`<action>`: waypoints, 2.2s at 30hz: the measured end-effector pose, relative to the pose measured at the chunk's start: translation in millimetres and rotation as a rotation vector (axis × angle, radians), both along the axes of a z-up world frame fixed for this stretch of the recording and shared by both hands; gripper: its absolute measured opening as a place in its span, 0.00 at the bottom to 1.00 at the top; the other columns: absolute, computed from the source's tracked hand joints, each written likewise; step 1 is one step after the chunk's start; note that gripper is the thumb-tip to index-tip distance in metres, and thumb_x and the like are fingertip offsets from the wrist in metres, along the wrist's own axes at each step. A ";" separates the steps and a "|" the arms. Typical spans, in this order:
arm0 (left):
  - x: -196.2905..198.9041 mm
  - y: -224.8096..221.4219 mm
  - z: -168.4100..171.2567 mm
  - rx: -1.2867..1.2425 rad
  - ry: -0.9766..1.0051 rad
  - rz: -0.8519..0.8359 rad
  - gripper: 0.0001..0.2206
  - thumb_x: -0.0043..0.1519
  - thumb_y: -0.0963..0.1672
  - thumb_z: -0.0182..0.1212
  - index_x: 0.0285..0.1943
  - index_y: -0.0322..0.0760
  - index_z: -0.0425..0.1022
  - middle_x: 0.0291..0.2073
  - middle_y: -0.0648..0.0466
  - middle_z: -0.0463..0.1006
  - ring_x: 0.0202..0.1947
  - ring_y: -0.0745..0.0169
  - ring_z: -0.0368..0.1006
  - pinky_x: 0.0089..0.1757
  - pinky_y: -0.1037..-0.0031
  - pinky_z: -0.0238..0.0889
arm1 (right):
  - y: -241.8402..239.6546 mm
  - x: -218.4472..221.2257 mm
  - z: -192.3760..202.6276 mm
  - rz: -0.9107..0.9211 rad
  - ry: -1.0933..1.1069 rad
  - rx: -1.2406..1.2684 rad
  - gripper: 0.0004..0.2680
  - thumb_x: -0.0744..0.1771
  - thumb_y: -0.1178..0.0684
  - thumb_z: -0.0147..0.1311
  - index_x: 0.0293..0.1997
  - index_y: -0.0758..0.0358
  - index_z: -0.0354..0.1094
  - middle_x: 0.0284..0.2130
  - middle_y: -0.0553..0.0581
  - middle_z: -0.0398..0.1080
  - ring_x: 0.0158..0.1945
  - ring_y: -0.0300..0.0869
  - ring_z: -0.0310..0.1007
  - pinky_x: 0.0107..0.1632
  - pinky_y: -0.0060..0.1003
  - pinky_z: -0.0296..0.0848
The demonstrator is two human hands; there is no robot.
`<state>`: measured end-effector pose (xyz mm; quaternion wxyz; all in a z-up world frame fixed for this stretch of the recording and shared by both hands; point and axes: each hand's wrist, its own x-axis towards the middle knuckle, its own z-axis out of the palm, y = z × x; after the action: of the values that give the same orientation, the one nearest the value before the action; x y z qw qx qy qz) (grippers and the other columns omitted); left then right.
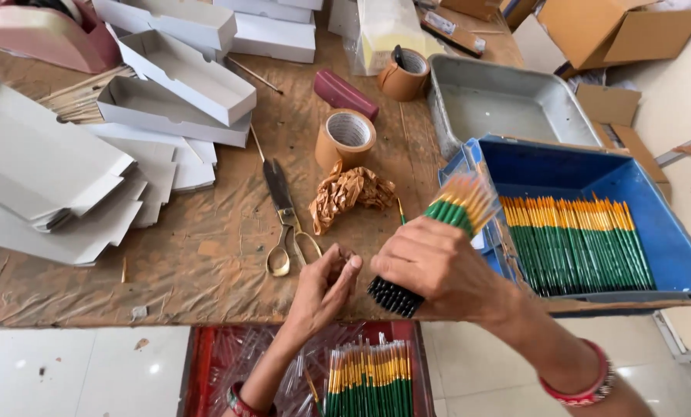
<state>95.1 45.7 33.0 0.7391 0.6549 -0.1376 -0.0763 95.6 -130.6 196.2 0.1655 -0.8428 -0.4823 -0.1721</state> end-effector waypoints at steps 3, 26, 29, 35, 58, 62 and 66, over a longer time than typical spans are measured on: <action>1.9 0.0 0.3 0.011 0.006 -0.035 0.14 0.69 0.48 0.56 0.37 0.33 0.70 0.16 0.59 0.68 0.18 0.75 0.63 0.23 0.77 0.56 | -37.8 54.7 22.1 -0.069 -0.326 -0.390 0.04 0.66 0.51 0.59 0.35 0.57 0.71 0.27 0.51 0.73 0.35 0.42 0.77 0.45 0.43 0.77; 18.0 -17.1 -62.9 -0.021 0.156 -0.103 0.11 0.65 0.47 0.65 0.35 0.34 0.76 0.14 0.60 0.72 0.17 0.78 0.66 0.23 0.80 0.54 | -257.8 318.7 -63.5 -0.316 -0.230 -1.566 0.07 0.67 0.50 0.46 0.45 0.37 0.71 0.56 0.46 0.64 0.73 0.45 0.50 0.76 0.55 0.40; 21.3 -16.1 -53.5 -0.006 0.206 -0.127 0.11 0.64 0.47 0.66 0.35 0.34 0.77 0.14 0.60 0.74 0.17 0.78 0.69 0.23 0.81 0.57 | -267.0 325.2 -66.1 -0.256 -0.276 -1.552 0.08 0.67 0.50 0.47 0.48 0.38 0.70 0.66 0.48 0.57 0.75 0.45 0.47 0.75 0.55 0.42; 15.7 -6.5 -18.4 0.064 0.181 -0.078 0.12 0.65 0.48 0.63 0.36 0.33 0.76 0.15 0.59 0.72 0.18 0.77 0.66 0.23 0.79 0.56 | -249.3 284.8 -28.0 -0.386 -0.573 -1.285 0.24 0.64 0.54 0.49 0.67 0.26 0.62 0.74 0.48 0.50 0.73 0.45 0.49 0.70 0.51 0.52; -1.0 -17.7 -24.3 0.248 -0.273 0.112 0.13 0.69 0.49 0.61 0.42 0.33 0.77 0.19 0.58 0.75 0.21 0.77 0.69 0.25 0.81 0.60 | -5.6 -242.7 -339.7 -1.209 0.437 -0.101 0.49 0.56 0.21 0.62 0.68 0.85 0.48 0.57 0.86 0.63 0.55 0.67 0.73 0.49 0.51 0.79; -0.2 -16.7 -26.5 0.239 -0.305 0.131 0.14 0.70 0.49 0.61 0.42 0.33 0.77 0.19 0.58 0.75 0.21 0.77 0.68 0.25 0.80 0.58 | 9.0 -226.2 -344.2 -1.271 0.526 -0.219 0.51 0.54 0.18 0.63 0.68 0.82 0.46 0.55 0.81 0.64 0.55 0.67 0.70 0.50 0.54 0.78; -0.8 -16.4 -22.1 0.181 -0.240 0.128 0.13 0.70 0.49 0.60 0.43 0.32 0.76 0.19 0.59 0.74 0.21 0.78 0.68 0.25 0.81 0.58 | 8.3 -214.8 -333.2 -1.305 0.637 -0.210 0.47 0.55 0.26 0.68 0.68 0.80 0.47 0.53 0.78 0.64 0.54 0.64 0.71 0.49 0.51 0.79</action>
<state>94.4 29.3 10.9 0.6588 0.7306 -0.1754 0.0379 -119.1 -122.3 -137.0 0.0799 -0.9791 0.1756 0.0649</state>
